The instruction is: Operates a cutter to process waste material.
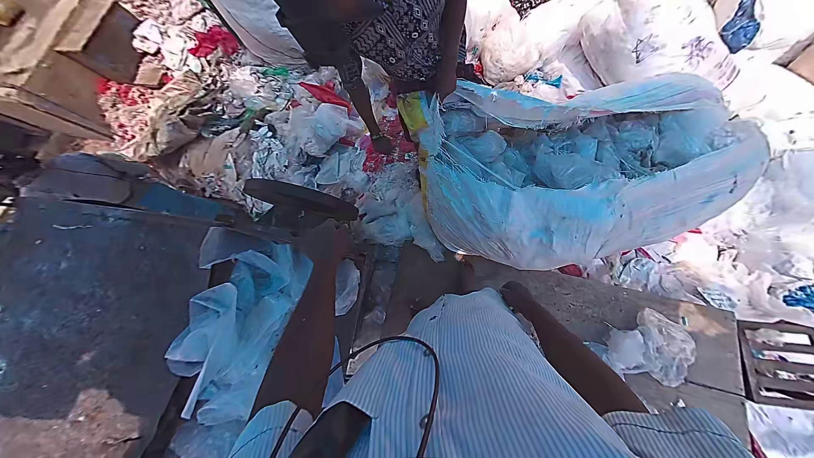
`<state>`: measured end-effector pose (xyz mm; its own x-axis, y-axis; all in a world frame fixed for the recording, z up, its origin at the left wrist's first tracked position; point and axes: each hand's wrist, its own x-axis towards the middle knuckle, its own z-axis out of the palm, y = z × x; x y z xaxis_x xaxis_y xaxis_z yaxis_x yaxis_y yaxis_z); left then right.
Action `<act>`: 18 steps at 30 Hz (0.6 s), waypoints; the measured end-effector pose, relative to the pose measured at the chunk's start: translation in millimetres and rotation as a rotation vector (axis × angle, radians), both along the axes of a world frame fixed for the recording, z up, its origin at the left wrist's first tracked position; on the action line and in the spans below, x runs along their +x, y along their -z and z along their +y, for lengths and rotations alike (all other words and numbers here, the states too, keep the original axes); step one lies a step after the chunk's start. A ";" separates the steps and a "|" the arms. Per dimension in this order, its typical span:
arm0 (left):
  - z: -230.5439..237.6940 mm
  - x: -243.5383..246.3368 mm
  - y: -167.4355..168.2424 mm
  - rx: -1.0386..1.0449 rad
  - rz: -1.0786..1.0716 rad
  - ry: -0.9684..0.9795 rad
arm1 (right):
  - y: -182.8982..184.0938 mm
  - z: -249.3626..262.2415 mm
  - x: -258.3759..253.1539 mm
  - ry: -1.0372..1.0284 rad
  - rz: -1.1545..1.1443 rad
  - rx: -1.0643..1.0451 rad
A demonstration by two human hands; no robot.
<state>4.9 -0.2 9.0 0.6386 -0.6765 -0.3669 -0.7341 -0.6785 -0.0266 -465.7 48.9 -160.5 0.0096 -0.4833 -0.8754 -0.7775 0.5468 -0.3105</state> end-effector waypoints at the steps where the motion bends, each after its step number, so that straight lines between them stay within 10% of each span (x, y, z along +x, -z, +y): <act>1: -0.2 -0.4 -0.6 -0.001 0.004 -0.002 | 0.8 0.2 -0.1 -0.002 0.000 -0.002; 18: -0.3 -1.3 1.9 0.004 -0.020 0.014 | 9.3 5.1 -1.0 -0.109 0.013 -0.050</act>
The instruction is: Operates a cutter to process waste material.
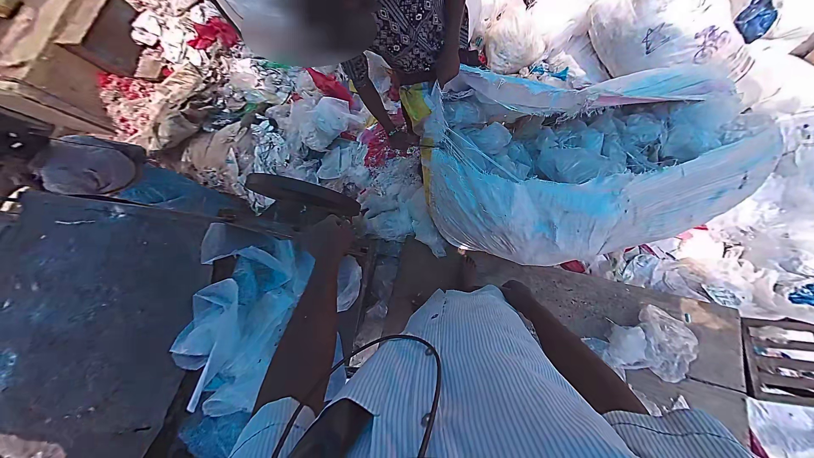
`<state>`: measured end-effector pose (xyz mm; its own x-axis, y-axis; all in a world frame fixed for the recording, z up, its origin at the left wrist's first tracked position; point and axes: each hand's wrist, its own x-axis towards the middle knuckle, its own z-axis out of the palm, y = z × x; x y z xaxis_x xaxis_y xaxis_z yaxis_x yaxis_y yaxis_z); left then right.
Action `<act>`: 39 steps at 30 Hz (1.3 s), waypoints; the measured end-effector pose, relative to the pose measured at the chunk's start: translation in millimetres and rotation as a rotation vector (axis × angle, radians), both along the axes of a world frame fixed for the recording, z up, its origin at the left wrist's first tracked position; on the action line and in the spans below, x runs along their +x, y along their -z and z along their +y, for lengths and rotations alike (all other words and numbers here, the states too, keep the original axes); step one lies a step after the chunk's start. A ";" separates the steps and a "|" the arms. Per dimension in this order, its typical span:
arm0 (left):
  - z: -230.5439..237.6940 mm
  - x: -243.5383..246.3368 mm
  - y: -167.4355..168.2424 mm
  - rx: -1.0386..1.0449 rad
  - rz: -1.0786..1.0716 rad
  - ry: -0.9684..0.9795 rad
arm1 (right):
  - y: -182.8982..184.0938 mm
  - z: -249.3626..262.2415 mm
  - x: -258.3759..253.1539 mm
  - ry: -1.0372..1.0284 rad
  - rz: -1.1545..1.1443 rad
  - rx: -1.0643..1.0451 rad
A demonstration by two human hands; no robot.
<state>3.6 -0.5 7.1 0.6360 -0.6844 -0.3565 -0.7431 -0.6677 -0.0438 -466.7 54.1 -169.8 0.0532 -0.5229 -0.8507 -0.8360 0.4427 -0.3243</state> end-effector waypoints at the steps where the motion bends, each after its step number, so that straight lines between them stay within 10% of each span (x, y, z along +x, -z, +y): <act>1: 0.0 0.7 1.6 -0.005 0.003 -0.002 | 0.6 0.0 -0.3 -0.004 -0.001 -0.002; 39: -0.8 6.0 2.4 0.000 0.030 -0.017 | -7.8 -12.9 14.5 0.042 -0.006 0.049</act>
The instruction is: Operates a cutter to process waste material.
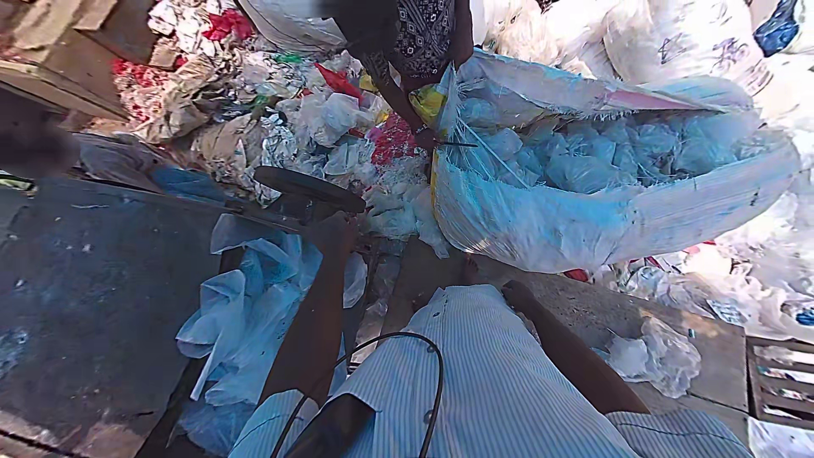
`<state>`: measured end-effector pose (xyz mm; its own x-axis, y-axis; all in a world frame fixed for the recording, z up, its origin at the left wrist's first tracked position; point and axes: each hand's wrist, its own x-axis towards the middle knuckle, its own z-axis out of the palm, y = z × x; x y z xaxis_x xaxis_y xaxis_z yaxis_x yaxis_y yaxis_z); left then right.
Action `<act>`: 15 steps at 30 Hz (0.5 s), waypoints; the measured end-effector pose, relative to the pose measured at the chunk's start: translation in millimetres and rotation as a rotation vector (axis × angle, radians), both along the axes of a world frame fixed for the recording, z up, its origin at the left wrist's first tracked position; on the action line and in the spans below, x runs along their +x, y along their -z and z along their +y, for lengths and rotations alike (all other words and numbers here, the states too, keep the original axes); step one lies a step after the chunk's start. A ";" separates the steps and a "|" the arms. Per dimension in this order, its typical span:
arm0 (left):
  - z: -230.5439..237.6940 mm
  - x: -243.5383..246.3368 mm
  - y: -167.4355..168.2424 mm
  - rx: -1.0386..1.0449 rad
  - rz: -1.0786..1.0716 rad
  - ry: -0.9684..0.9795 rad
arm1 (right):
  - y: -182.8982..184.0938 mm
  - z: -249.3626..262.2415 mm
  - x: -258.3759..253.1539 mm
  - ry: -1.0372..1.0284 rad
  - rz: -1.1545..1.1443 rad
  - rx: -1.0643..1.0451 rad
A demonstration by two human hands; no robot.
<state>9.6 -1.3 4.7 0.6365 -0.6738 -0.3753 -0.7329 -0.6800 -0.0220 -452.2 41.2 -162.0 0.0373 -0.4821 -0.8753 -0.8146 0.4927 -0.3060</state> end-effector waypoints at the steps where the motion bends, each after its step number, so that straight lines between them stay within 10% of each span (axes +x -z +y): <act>1: -0.4 0.3 0.7 -0.003 0.000 0.001 | 2.2 -0.5 -0.1 0.009 -0.002 -0.002; 15: 2.3 -1.8 -3.4 -0.031 0.005 0.001 | 12.1 9.4 1.8 0.056 -0.023 -0.026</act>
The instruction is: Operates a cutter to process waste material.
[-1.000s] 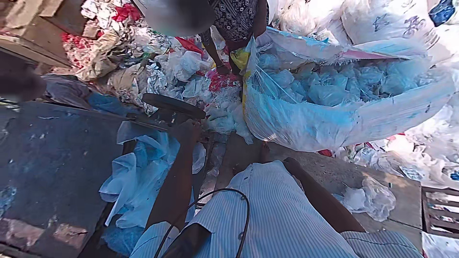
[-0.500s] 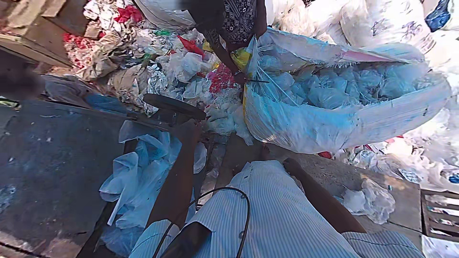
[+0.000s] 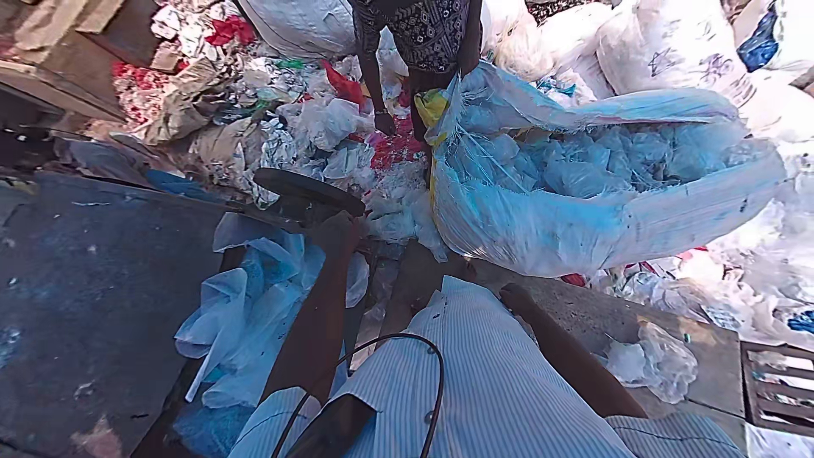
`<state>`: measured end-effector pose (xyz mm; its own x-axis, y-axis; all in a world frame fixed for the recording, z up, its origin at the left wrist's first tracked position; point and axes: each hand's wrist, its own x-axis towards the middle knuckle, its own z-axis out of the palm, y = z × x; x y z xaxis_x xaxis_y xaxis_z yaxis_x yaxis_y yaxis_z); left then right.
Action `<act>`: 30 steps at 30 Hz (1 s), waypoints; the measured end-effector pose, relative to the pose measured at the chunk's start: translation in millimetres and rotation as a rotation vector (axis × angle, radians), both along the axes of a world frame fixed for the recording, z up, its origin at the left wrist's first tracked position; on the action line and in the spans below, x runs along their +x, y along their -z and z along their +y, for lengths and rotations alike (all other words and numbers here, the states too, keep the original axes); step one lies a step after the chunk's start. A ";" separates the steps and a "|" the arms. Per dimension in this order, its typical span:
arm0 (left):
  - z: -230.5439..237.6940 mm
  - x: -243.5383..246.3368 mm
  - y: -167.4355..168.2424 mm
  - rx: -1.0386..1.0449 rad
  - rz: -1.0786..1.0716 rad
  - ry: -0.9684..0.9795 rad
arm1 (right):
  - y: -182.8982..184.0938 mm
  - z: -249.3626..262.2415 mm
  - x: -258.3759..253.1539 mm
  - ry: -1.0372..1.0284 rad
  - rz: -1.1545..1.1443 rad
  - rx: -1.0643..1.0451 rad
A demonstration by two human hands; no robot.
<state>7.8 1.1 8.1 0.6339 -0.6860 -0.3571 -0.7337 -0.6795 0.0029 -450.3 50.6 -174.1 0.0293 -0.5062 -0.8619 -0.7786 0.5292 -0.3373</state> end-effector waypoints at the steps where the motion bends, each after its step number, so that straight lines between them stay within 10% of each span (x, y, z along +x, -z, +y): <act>1: 0.4 0.0 -0.7 -0.008 0.005 0.000 | -1.7 1.6 0.3 -0.017 0.004 -0.010; 30: -2.3 -2.6 -0.5 -0.007 -0.015 0.010 | -17.9 -0.4 0.1 -0.153 0.058 -0.017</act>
